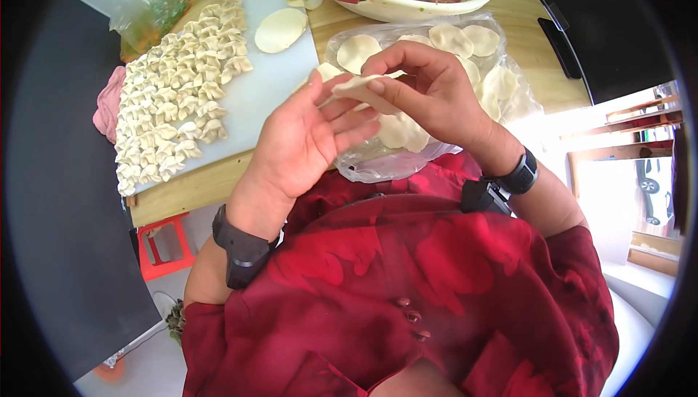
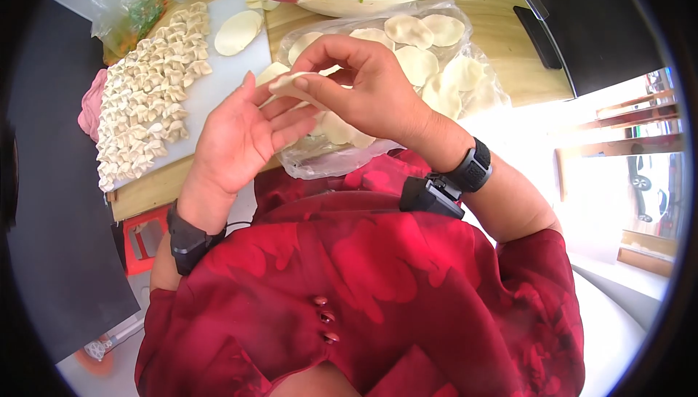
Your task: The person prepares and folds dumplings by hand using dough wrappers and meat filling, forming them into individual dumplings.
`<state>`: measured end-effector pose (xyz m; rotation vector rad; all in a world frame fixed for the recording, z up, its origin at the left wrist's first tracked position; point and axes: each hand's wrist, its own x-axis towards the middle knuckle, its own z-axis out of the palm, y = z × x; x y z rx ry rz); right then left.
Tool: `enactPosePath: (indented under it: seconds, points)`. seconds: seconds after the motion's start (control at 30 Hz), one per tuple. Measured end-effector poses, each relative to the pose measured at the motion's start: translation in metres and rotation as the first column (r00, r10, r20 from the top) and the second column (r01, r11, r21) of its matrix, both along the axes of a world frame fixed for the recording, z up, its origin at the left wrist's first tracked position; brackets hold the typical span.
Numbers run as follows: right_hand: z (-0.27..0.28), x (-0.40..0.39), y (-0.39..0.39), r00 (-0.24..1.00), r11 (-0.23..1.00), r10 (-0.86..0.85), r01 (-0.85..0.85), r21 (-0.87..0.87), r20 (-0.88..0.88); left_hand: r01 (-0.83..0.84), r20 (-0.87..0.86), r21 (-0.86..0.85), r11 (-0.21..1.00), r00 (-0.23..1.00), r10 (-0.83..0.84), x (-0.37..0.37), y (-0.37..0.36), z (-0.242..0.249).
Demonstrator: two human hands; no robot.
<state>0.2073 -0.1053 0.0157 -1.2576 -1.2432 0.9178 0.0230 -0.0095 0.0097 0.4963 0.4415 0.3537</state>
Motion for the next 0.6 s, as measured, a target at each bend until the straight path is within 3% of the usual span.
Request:
enactPosePath:
  seconds: [0.17,0.23,0.37,0.47,0.6]
  points:
    - [-0.003,-0.002,0.001,0.997,0.989,0.022,-0.031,0.141,0.071,-0.001,0.055,-0.038,0.999,0.998,0.003,0.007,-0.012,-0.001]
    - [-0.004,0.0,0.003,0.97,0.953,-0.091,0.019,0.302,0.226,0.004,0.073,-0.17,0.986,0.997,0.008,0.01,-0.014,-0.002]
    - [0.002,0.002,0.0,0.948,0.956,-0.094,0.0,0.295,0.306,0.083,0.083,-0.162,0.983,0.994,-0.07,0.013,-0.018,0.006]
    - [0.003,0.0,-0.001,0.92,0.949,-0.028,-0.099,0.299,0.391,0.003,0.14,-0.021,1.0,0.99,0.0,0.013,-0.013,0.008]
    - [0.007,-0.002,0.001,0.861,0.905,-0.203,-0.017,0.425,0.466,-0.1,0.2,0.106,0.989,0.977,0.077,0.013,-0.012,0.008]
